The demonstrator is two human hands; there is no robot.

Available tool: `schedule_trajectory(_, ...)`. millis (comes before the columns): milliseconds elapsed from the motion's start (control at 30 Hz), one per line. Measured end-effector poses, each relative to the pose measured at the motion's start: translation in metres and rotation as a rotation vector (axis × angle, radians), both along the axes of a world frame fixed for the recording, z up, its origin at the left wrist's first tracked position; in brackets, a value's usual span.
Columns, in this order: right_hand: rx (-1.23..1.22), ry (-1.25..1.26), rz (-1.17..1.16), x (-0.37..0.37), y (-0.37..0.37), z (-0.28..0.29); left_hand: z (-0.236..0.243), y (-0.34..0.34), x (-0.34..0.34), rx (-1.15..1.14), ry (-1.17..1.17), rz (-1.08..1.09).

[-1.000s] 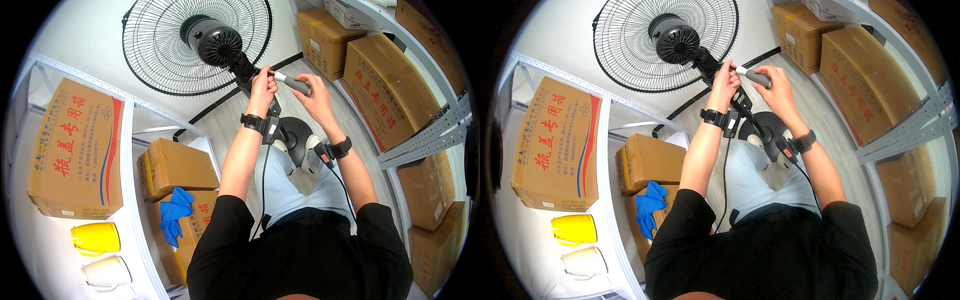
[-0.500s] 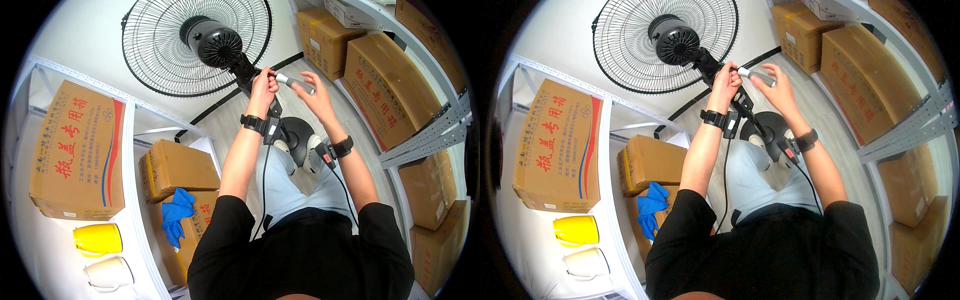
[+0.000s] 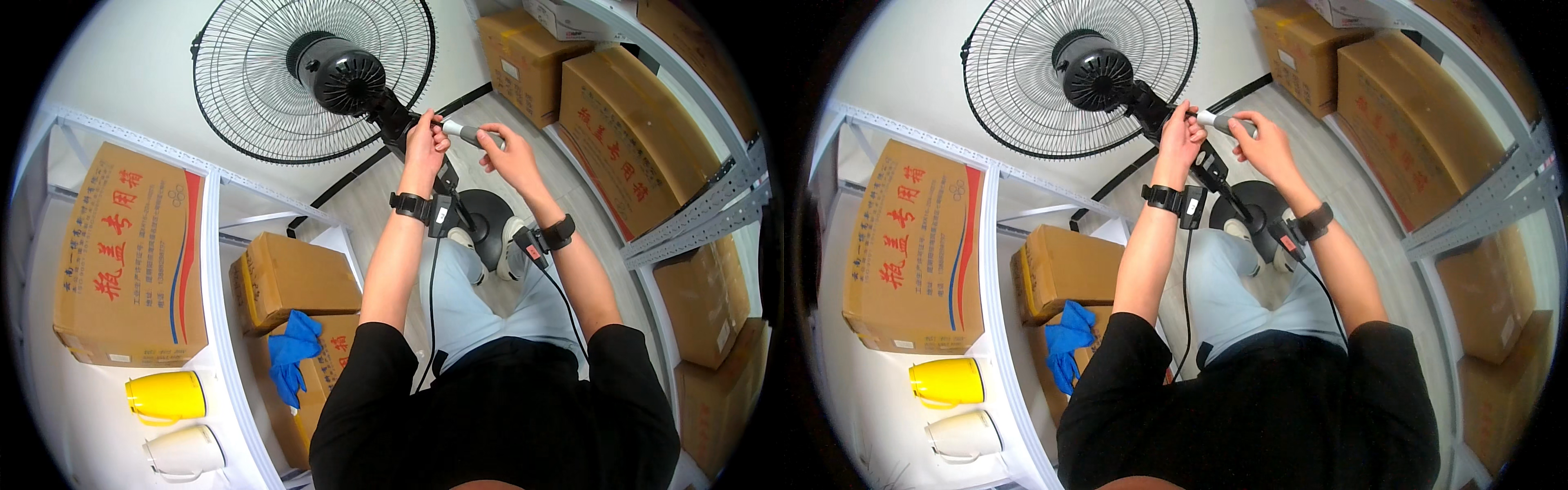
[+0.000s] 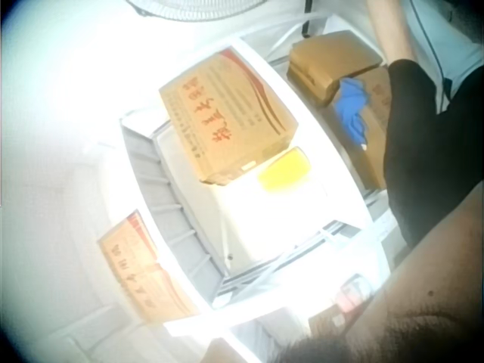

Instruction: The person cleans a standing fan with a blue cloth, then uses a screwdriver to remove screws from the fan's neck and base. They open the control panel housing and manipulate internal wiring.

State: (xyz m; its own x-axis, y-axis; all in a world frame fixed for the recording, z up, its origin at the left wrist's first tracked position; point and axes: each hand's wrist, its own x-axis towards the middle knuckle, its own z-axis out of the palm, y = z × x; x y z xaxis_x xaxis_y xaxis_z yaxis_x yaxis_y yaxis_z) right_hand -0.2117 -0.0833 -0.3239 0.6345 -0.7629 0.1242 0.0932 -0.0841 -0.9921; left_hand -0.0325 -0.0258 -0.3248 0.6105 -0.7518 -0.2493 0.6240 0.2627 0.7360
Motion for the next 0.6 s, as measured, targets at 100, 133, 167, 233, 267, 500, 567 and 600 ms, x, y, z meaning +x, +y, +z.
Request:
schedule_trajectory(100,-0.201,-0.082,-0.088,-0.004,0.004,-0.005,-0.002,0.005,0.006,-0.089,-0.036,-0.078)
schedule_trajectory(133,-0.162,-0.094,-0.092,-0.005,0.005,-0.005,-0.002,0.007,0.007,-0.091,-0.045,-0.077)
schedule_trajectory(167,-0.122,-0.105,-0.095,-0.008,0.006,-0.006,-0.004,0.009,0.008,-0.093,-0.053,-0.076)
schedule_trajectory(233,-0.079,-0.099,-0.093,-0.014,0.007,-0.007,-0.004,0.012,0.007,-0.100,-0.040,-0.070)
schedule_trajectory(267,-0.075,-0.083,-0.087,-0.018,0.007,-0.007,-0.004,0.013,0.007,-0.106,-0.021,-0.063)
schedule_trajectory(500,-0.061,-0.143,-0.110,-0.031,0.013,-0.019,-0.013,0.017,0.007,-0.171,0.014,0.010)
schedule_trajectory(567,-0.055,-0.124,-0.107,-0.033,0.017,-0.019,-0.019,0.020,0.007,-0.176,0.000,0.011)
schedule_trajectory(600,-0.054,-0.115,-0.113,-0.035,0.017,-0.019,-0.019,0.020,0.005,-0.180,-0.007,0.005)
